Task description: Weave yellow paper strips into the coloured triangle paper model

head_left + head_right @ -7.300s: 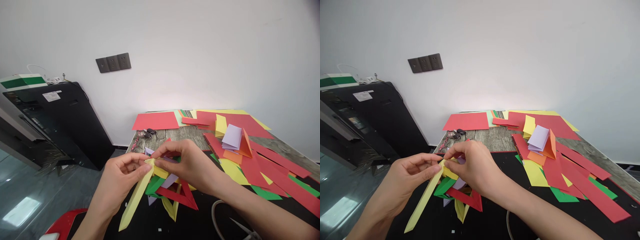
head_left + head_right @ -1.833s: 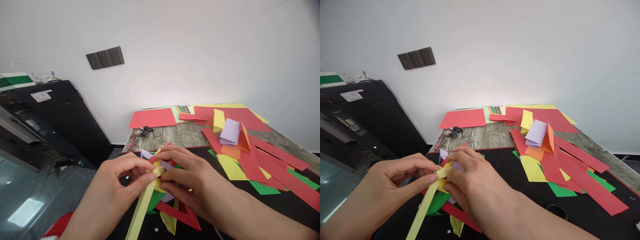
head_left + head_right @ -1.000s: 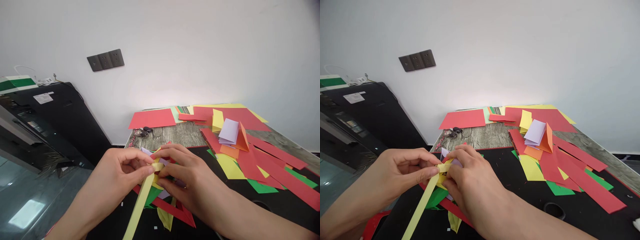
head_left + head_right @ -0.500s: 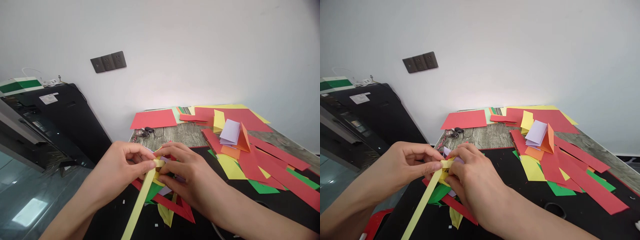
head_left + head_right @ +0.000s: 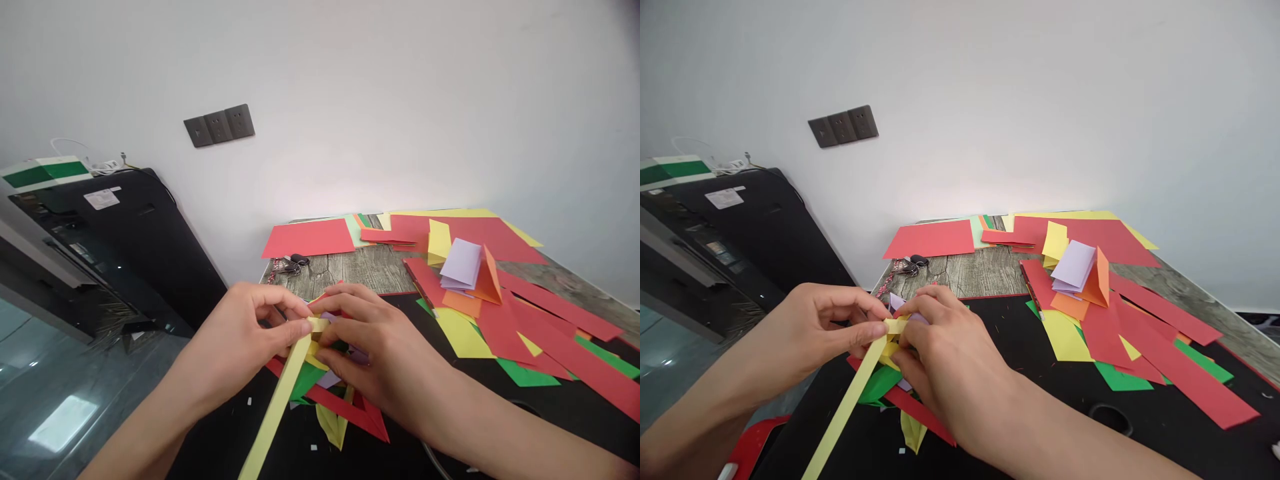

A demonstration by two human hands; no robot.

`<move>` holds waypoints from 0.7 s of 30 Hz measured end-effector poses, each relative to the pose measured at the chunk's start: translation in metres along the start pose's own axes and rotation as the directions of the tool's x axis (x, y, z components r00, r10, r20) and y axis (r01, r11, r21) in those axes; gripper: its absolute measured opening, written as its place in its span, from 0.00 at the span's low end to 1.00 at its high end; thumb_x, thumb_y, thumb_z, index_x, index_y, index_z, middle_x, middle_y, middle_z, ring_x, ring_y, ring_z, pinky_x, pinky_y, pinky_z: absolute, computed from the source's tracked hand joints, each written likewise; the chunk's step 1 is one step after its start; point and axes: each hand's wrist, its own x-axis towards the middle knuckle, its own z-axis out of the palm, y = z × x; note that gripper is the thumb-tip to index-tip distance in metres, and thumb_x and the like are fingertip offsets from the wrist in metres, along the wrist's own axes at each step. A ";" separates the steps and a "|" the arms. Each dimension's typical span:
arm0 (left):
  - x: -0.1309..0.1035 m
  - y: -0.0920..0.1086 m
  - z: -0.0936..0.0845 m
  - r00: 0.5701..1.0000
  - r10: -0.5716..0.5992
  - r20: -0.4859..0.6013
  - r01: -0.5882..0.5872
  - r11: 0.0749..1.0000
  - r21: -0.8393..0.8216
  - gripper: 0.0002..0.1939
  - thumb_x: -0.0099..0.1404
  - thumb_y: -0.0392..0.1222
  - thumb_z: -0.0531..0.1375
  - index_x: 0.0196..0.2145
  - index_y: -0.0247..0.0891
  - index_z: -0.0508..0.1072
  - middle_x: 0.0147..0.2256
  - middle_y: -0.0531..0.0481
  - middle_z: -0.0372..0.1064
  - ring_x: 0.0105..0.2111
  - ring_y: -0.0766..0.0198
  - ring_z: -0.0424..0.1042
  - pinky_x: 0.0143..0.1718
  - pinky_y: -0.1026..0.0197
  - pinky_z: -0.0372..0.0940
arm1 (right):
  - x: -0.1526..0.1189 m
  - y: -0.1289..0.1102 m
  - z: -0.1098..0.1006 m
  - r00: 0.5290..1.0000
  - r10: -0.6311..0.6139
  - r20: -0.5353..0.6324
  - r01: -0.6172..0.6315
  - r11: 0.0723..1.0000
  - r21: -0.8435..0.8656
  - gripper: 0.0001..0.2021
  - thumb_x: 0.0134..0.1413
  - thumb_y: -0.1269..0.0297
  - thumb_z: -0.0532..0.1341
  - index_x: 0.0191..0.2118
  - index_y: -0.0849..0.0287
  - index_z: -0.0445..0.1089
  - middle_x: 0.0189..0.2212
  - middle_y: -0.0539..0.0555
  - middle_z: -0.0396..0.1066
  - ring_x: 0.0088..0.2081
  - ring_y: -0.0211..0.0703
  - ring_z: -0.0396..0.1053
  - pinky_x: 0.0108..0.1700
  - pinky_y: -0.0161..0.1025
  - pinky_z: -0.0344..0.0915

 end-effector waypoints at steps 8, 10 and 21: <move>-0.004 0.004 0.000 1.000 -0.019 0.009 0.018 0.997 0.072 0.08 0.57 0.46 0.64 0.29 0.38 0.76 0.26 0.53 0.71 0.23 0.69 0.68 0.25 0.68 0.67 | -0.001 -0.002 0.001 1.000 0.012 0.005 -0.012 1.000 -0.003 0.06 0.58 0.71 0.61 0.33 0.60 0.76 0.39 0.56 0.75 0.46 0.49 0.68 0.44 0.45 0.72; -0.003 0.004 -0.002 0.999 -0.014 0.032 0.012 0.999 0.044 0.08 0.56 0.45 0.65 0.29 0.38 0.77 0.25 0.53 0.71 0.22 0.69 0.69 0.25 0.69 0.67 | -0.001 -0.002 0.001 1.000 0.018 0.008 -0.018 1.000 -0.001 0.06 0.58 0.71 0.62 0.33 0.59 0.77 0.40 0.56 0.75 0.46 0.48 0.68 0.44 0.45 0.72; 0.003 -0.001 -0.008 0.998 -0.038 0.055 0.038 0.999 0.001 0.08 0.55 0.44 0.66 0.29 0.36 0.78 0.26 0.50 0.75 0.24 0.67 0.71 0.27 0.66 0.68 | 0.000 -0.004 0.002 0.999 0.037 -0.004 -0.037 0.999 0.001 0.07 0.56 0.72 0.62 0.28 0.62 0.75 0.38 0.57 0.75 0.45 0.50 0.68 0.44 0.46 0.72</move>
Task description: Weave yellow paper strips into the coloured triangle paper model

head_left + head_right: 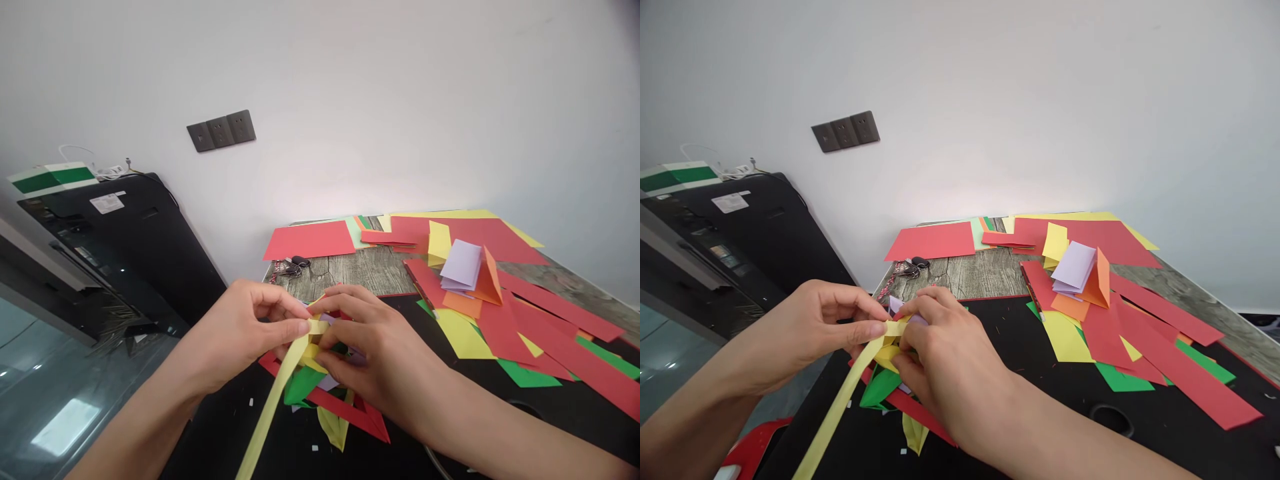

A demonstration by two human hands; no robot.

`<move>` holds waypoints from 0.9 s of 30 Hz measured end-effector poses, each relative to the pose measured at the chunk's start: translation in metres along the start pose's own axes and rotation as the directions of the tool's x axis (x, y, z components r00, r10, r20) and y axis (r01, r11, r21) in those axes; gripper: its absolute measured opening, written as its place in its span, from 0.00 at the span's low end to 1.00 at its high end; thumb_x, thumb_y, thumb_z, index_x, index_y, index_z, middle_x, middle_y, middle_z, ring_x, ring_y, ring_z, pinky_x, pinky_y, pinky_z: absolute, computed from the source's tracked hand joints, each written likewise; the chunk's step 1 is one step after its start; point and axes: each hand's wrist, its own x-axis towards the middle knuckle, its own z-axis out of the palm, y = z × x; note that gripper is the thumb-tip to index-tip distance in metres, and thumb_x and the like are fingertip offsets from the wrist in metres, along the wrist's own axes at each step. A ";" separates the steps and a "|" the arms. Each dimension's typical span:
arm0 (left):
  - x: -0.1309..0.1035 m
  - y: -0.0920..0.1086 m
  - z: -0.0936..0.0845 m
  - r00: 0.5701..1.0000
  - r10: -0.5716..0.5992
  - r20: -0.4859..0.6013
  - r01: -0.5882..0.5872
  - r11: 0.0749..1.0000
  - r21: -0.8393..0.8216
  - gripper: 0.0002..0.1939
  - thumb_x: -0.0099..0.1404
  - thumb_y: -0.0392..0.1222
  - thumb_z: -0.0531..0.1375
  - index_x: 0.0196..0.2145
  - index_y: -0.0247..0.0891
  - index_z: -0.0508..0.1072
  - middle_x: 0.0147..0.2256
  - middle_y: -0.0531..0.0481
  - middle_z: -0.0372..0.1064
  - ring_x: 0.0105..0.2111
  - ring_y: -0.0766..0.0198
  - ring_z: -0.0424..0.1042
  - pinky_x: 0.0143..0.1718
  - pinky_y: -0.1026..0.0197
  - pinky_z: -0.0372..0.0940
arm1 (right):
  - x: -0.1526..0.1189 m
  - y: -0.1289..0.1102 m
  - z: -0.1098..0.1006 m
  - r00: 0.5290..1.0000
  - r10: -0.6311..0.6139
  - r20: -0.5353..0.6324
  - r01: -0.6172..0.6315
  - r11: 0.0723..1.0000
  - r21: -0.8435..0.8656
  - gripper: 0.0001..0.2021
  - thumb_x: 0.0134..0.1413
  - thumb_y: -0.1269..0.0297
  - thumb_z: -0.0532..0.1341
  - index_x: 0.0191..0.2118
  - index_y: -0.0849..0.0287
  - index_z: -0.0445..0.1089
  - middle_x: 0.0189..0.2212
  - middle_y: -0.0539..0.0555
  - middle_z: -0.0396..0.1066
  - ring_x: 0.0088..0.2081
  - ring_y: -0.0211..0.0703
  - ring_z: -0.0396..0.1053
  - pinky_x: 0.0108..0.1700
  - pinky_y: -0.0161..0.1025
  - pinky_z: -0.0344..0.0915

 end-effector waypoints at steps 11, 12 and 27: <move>-0.001 0.000 0.005 0.999 -0.031 -0.008 0.030 0.994 -0.109 0.07 0.51 0.40 0.68 0.27 0.36 0.76 0.22 0.55 0.71 0.22 0.69 0.70 0.24 0.69 0.66 | -0.002 0.003 0.004 0.999 -0.031 -0.019 0.031 0.999 -0.009 0.05 0.56 0.71 0.63 0.30 0.59 0.76 0.39 0.55 0.75 0.47 0.50 0.68 0.46 0.47 0.71; -0.001 -0.001 0.006 1.000 -0.022 -0.011 0.021 0.995 -0.098 0.07 0.51 0.41 0.68 0.27 0.36 0.76 0.21 0.55 0.71 0.21 0.70 0.69 0.23 0.69 0.66 | -0.002 0.003 0.004 0.999 -0.029 -0.017 0.029 1.000 -0.007 0.05 0.56 0.71 0.63 0.30 0.59 0.76 0.39 0.56 0.75 0.47 0.50 0.68 0.46 0.47 0.72; -0.010 -0.020 0.017 0.992 0.052 -0.114 -0.073 0.981 -0.182 0.07 0.56 0.44 0.67 0.31 0.38 0.77 0.24 0.55 0.69 0.22 0.72 0.66 0.23 0.71 0.65 | 0.001 0.002 0.003 0.999 -0.032 -0.034 0.032 0.999 0.020 0.07 0.58 0.71 0.62 0.28 0.59 0.72 0.36 0.54 0.76 0.42 0.45 0.71 0.48 0.47 0.71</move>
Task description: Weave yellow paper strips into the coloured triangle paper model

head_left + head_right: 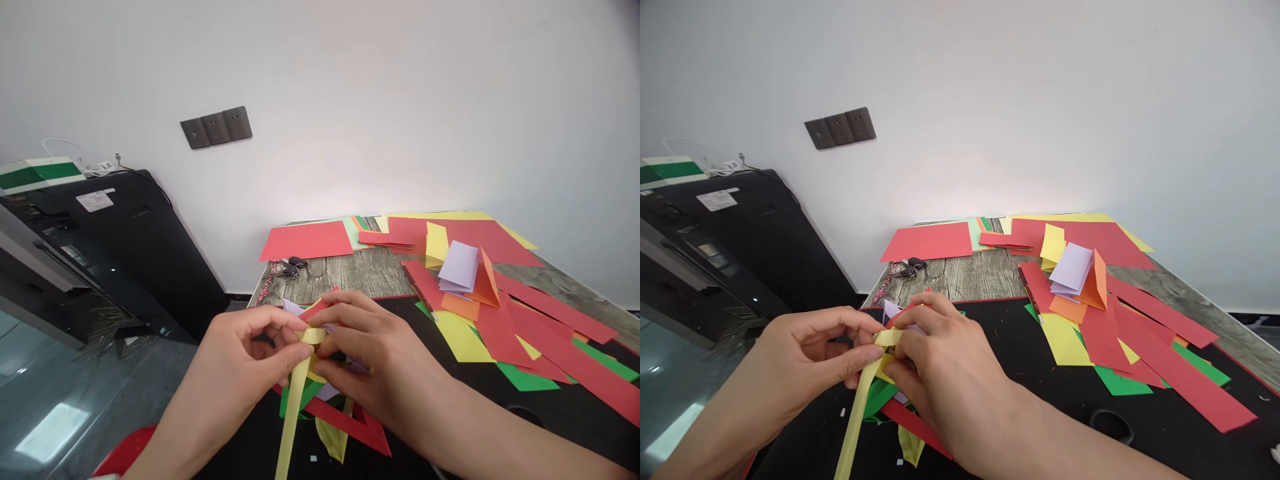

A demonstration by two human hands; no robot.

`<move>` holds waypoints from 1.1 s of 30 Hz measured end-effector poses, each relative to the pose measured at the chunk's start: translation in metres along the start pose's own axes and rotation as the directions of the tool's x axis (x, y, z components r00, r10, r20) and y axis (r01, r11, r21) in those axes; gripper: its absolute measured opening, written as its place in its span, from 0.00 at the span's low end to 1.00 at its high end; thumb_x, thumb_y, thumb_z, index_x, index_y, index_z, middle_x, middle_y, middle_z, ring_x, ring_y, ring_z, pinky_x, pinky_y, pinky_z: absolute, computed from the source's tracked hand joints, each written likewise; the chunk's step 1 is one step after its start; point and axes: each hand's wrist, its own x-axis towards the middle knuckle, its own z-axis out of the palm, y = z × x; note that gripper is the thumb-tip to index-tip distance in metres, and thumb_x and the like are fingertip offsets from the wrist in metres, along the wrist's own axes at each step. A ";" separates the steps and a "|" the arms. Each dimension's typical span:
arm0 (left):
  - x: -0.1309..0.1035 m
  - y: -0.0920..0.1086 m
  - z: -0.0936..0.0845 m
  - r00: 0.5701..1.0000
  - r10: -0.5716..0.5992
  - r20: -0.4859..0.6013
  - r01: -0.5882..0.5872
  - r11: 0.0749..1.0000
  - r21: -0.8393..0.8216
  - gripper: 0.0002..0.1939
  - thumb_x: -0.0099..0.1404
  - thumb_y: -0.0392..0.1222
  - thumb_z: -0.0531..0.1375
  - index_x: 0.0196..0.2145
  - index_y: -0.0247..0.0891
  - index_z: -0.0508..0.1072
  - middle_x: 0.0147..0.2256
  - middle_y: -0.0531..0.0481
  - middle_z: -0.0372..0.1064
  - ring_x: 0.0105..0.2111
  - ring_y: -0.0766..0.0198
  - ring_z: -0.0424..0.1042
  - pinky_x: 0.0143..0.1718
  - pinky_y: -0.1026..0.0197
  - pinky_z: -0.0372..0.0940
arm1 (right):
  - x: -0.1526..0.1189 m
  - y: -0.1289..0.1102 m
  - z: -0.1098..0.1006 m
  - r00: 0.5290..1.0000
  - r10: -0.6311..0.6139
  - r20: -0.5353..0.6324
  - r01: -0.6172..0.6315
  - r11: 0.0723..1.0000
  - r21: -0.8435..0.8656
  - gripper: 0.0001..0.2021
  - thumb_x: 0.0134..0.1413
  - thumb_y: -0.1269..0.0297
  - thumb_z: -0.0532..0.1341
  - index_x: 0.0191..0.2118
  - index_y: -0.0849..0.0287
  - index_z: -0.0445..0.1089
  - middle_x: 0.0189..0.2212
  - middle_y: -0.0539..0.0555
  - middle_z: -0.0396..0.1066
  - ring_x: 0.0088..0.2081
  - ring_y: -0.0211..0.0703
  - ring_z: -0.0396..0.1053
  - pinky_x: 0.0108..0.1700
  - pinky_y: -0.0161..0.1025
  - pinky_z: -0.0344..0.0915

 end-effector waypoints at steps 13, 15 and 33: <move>-0.008 -0.028 0.020 0.864 0.401 -0.304 -0.364 0.916 0.172 0.04 0.58 0.39 0.65 0.31 0.48 0.79 0.30 0.58 0.75 0.25 0.72 0.72 0.25 0.77 0.68 | 0.013 -0.003 -0.019 0.976 0.169 0.136 -0.193 0.963 0.189 0.06 0.61 0.72 0.58 0.38 0.57 0.72 0.35 0.51 0.74 0.40 0.39 0.70 0.41 0.36 0.66; -0.009 -0.030 0.023 0.849 0.413 -0.329 -0.371 0.910 0.184 0.04 0.58 0.39 0.65 0.32 0.48 0.78 0.31 0.58 0.74 0.26 0.72 0.73 0.24 0.77 0.68 | 0.019 -0.002 -0.021 0.974 0.177 0.145 -0.202 0.962 0.183 0.07 0.60 0.72 0.59 0.35 0.57 0.75 0.31 0.50 0.74 0.40 0.41 0.71 0.41 0.37 0.66; -0.020 -0.049 0.056 0.600 0.468 -0.649 -0.410 0.876 0.252 0.08 0.55 0.31 0.66 0.28 0.43 0.74 0.34 0.58 0.75 0.31 0.68 0.76 0.30 0.72 0.73 | 0.028 0.003 -0.024 0.913 0.291 0.287 -0.388 0.838 0.385 0.09 0.55 0.73 0.64 0.32 0.52 0.79 0.32 0.47 0.78 0.40 0.39 0.72 0.43 0.37 0.67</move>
